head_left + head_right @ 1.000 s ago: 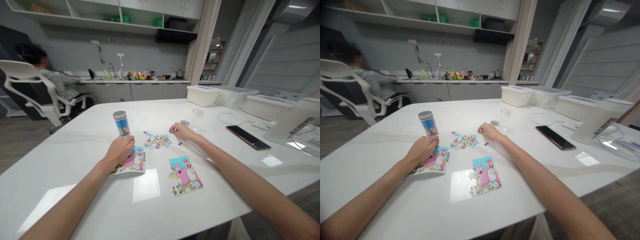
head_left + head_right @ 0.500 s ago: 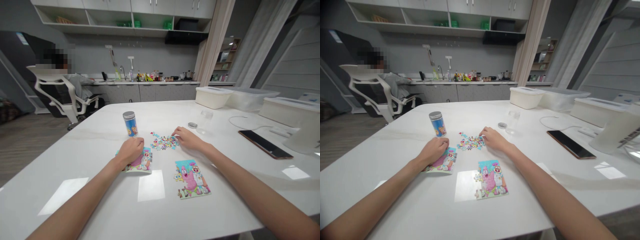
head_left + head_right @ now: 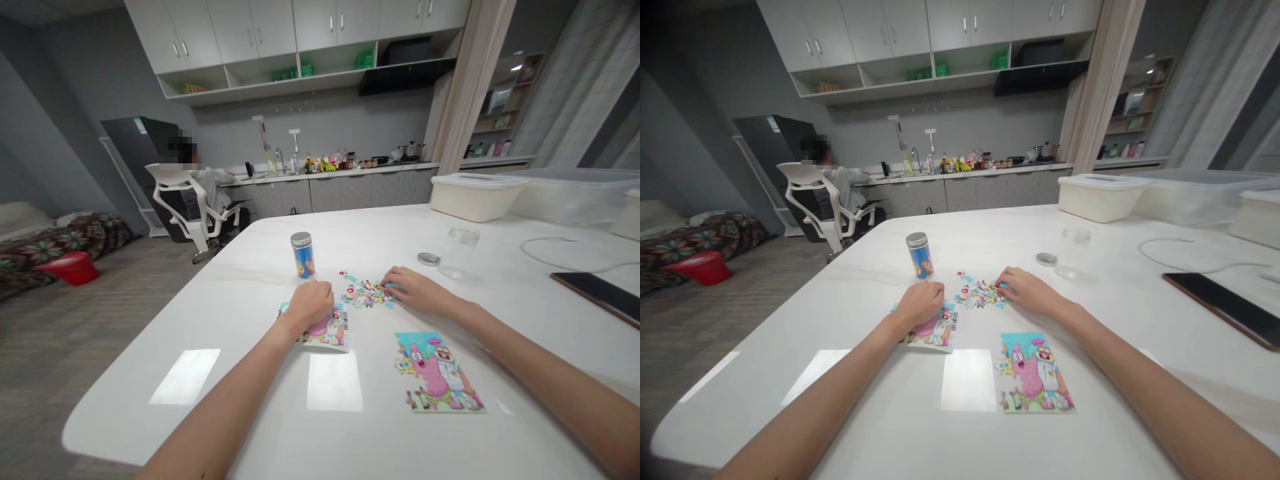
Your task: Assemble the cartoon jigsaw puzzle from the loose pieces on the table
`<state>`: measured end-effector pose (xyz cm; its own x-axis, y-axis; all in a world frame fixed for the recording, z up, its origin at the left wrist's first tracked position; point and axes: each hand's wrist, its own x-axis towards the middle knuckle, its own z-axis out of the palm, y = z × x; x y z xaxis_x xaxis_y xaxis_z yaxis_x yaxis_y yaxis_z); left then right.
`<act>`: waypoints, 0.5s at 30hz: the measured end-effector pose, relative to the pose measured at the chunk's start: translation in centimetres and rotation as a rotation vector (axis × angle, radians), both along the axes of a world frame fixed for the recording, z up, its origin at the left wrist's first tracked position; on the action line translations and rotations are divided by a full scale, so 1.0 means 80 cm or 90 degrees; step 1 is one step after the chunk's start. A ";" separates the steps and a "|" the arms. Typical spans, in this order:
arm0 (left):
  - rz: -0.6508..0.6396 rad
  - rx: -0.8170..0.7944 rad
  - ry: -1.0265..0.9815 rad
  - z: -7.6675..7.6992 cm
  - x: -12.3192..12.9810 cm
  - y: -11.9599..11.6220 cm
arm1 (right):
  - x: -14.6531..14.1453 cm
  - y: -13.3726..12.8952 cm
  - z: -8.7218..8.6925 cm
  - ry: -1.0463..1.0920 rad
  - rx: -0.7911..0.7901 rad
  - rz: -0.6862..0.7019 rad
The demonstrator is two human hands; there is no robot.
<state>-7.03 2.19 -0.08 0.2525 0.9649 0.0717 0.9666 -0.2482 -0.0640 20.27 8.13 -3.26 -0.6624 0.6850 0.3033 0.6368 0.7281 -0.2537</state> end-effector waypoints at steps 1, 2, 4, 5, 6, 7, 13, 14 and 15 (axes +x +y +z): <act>-0.001 0.000 0.003 0.000 -0.001 0.001 | 0.000 0.000 0.001 0.001 -0.002 -0.004; 0.000 0.000 0.006 -0.001 -0.002 0.002 | 0.001 0.000 0.002 0.001 -0.006 -0.009; 0.004 0.001 0.008 0.000 -0.006 0.004 | 0.001 -0.001 0.005 -0.001 -0.014 -0.025; 0.008 0.001 0.008 0.000 -0.008 0.005 | 0.001 -0.002 0.006 -0.002 -0.015 -0.034; 0.012 0.001 0.008 0.001 -0.011 0.006 | 0.002 -0.003 0.007 -0.002 -0.014 -0.043; 0.018 0.003 0.008 0.001 -0.013 0.007 | 0.002 -0.004 0.008 -0.001 -0.010 -0.051; 0.045 0.004 0.030 0.002 -0.023 0.012 | 0.005 -0.002 0.006 0.011 0.010 -0.077; 0.043 0.005 0.036 0.003 -0.024 0.013 | 0.005 -0.002 0.006 0.012 0.018 -0.078; 0.040 0.006 0.042 0.003 -0.025 0.013 | 0.004 -0.002 0.006 0.011 0.026 -0.077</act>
<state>-9.06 3.22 0.16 0.1954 0.9785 0.0666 0.9739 -0.1856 -0.1309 20.62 7.98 -2.81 -0.5704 0.7459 0.3439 0.7158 0.6568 -0.2373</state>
